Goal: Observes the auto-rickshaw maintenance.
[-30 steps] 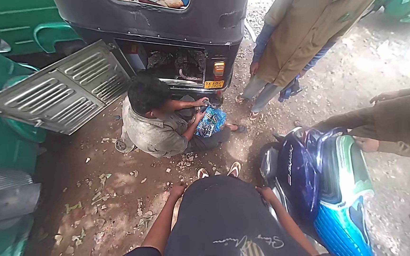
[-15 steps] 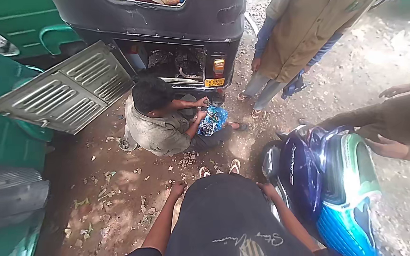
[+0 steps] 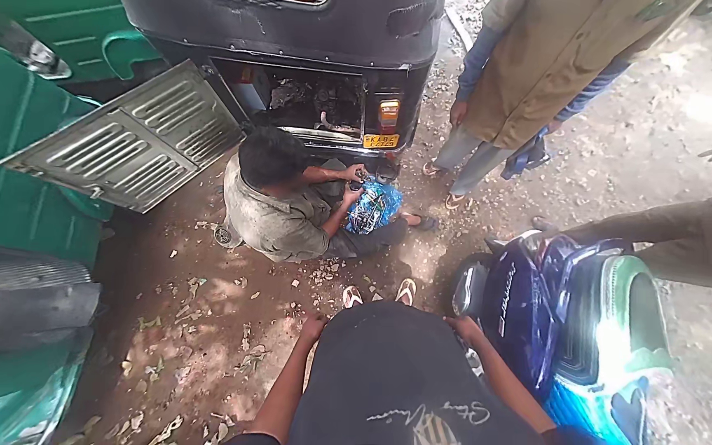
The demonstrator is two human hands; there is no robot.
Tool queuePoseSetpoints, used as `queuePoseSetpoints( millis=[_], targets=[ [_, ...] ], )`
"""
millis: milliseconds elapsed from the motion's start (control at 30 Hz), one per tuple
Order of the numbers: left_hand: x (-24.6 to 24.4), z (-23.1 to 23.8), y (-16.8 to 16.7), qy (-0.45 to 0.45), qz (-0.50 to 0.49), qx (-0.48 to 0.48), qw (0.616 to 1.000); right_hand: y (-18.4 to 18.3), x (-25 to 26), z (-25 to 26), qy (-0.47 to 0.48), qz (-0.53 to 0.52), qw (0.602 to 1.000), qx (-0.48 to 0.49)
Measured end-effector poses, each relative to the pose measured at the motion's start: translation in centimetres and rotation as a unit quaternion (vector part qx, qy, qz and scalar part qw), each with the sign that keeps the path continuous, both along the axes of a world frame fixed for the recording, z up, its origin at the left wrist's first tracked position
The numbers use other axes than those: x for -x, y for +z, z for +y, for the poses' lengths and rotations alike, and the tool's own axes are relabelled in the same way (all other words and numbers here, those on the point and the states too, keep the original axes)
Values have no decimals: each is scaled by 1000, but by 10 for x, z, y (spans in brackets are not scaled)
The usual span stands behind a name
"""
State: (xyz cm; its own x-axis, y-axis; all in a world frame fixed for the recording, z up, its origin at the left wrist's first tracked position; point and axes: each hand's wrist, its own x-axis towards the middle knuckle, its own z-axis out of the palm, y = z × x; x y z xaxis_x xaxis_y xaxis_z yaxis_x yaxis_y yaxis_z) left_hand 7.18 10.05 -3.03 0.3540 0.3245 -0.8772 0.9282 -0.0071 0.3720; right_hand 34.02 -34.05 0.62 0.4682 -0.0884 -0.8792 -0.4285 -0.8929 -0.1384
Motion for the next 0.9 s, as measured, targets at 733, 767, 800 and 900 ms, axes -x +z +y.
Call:
queuePoseSetpoints(
  millis=[733,767,800,900],
  targets=[
    [-61,-125,26,145,7,-56,988,-44,-101,-93,-62,5,993,-104],
    [-67,-127,24,133,10,-56,990,-42,-100,-96,-87,11,987,-134],
    [-74,-130,25,124,7,-55,991,-39,-99,-99,-102,24,980,-166],
    [-100,-130,29,88,5,-52,995,-30,-101,-111,-67,45,976,-200]
  ],
)
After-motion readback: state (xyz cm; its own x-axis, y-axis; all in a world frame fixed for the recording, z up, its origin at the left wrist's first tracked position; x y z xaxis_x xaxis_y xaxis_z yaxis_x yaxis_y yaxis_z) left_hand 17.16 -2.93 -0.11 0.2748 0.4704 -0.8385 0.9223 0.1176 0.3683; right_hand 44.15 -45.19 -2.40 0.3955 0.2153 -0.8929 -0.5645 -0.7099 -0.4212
